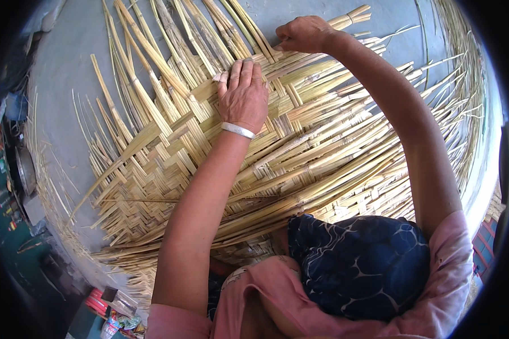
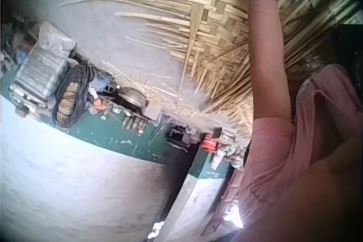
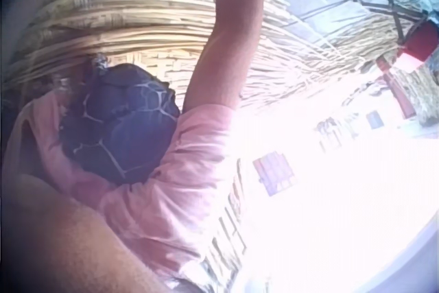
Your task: The person weaves a basket by hand, interlacing thin bamboo strips in a consistent pattern. They sit on the floor and manipulate the strips with both hands, gradually expanding the woven structure.
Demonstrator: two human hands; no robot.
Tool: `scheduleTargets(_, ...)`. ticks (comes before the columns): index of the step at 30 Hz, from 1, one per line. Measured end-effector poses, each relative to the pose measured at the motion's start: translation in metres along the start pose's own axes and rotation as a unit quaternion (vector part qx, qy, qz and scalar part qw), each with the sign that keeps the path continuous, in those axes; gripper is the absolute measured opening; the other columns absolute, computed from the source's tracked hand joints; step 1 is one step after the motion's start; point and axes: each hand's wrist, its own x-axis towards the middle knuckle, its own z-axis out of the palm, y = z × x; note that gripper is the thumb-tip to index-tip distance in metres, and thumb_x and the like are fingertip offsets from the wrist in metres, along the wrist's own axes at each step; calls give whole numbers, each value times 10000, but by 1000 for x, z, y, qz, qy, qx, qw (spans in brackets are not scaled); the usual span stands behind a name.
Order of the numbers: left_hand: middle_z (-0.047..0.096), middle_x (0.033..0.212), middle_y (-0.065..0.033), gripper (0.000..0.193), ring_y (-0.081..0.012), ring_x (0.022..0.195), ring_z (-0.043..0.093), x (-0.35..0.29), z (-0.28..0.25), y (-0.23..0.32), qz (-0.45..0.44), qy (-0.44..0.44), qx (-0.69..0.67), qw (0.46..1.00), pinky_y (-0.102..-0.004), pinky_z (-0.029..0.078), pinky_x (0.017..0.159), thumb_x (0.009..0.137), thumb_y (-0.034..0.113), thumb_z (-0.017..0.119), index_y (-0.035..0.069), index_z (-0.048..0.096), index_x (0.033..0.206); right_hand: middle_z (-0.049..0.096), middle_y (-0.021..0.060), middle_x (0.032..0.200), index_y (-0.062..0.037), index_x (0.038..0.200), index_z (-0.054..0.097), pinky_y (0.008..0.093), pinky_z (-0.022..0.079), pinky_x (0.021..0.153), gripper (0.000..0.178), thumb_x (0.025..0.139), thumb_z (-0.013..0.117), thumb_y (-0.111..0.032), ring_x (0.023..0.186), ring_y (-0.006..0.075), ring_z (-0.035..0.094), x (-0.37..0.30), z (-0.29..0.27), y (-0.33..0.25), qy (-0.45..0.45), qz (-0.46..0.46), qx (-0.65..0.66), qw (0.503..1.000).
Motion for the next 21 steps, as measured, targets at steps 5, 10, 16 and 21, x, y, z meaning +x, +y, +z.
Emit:
scheduleTargets(5, 466, 1345, -46, 394, -216, 1294, 362, 4, 0, 2, 2, -31, 7, 999, -442, 227, 1074, 907, 267, 505, 79, 507, 1253, 653, 110, 793, -121, 928, 627, 423, 486, 751, 272, 869, 566, -380, 824, 295, 636, -8, -8, -11, 5, -18, -71, 997)
scheduleTargets(10, 460, 1354, -59, 391, -221, 1305, 355, 12, -13, 4, 11, -87, 22, 996, -447, 246, 1068, 908, 256, 503, 75, 510, 1254, 648, 96, 893, -130, 982, 632, 405, 468, 822, 196, 869, 568, -277, 913, 269, 623, -4, -4, -19, 9, -29, -148, 989)
scheduleTargets(16, 397, 1405, -90, 425, -248, 1322, 339, -16, -36, -15, 47, -112, -22, 992, -459, 225, 1093, 904, 243, 502, 68, 463, 1290, 601, 81, 1108, -98, 1040, 619, 365, 425, 918, 244, 805, 555, -102, 1067, 242, 559, -24, 19, -62, 206, -127, -78, 967)
scheduleTargets(21, 342, 1460, -79, 408, -203, 1361, 300, -80, -106, -78, 140, -289, 101, 942, -453, 195, 1136, 958, 269, 409, 143, 416, 1346, 505, 105, 1303, -74, 1243, 506, 386, 368, 1019, 399, 856, 535, -169, 1223, 257, 467, -35, 47, -94, 213, -164, -46, 962)
